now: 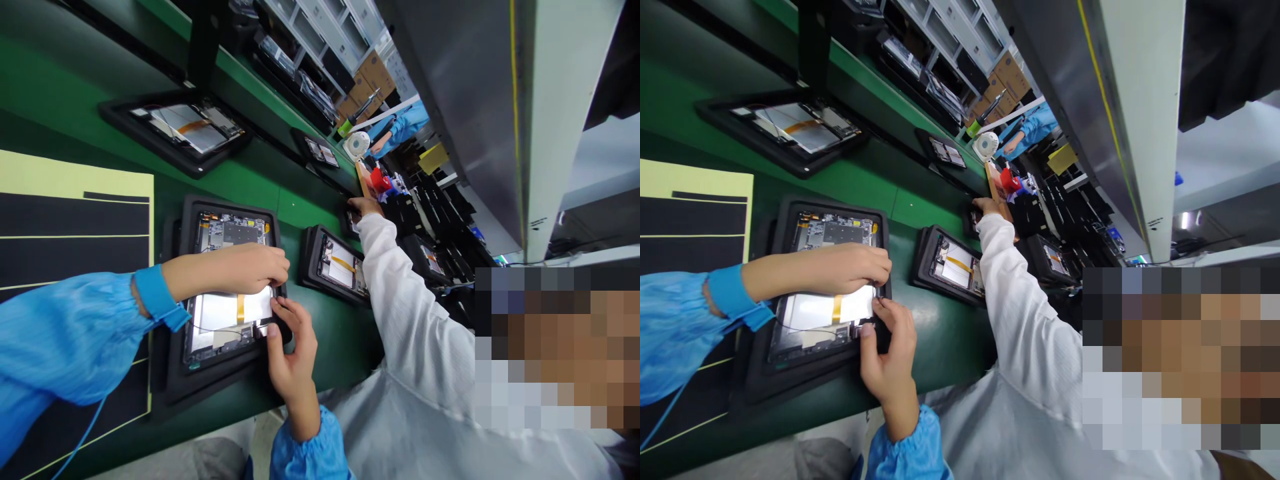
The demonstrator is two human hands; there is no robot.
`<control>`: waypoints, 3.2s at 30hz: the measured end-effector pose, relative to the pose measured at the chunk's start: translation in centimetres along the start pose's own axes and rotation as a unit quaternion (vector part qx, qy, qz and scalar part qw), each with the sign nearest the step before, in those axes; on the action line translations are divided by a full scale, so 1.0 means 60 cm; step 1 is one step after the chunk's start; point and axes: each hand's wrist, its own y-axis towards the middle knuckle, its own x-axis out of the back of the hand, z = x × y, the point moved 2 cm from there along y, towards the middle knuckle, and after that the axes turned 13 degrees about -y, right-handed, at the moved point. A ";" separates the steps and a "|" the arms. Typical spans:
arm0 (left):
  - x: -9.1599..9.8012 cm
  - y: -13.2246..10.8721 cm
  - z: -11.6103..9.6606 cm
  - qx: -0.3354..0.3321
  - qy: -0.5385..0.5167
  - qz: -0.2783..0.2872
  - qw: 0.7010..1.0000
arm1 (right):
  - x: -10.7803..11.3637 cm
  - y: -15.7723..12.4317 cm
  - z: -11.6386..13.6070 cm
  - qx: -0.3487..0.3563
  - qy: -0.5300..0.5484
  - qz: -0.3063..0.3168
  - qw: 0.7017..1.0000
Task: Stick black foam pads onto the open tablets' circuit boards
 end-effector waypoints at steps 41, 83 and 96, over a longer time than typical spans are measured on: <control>-0.022 0.004 -0.031 -0.054 -0.025 0.035 0.998 | 0.031 0.046 -0.069 -0.200 0.341 -0.070 0.916; -0.018 0.001 -0.027 -0.090 -0.031 0.034 0.995 | 0.021 0.080 -0.071 -0.215 0.350 0.027 0.911; -0.020 0.003 -0.018 -0.078 0.020 0.023 0.996 | 0.030 0.047 -0.062 -0.193 0.308 0.040 0.931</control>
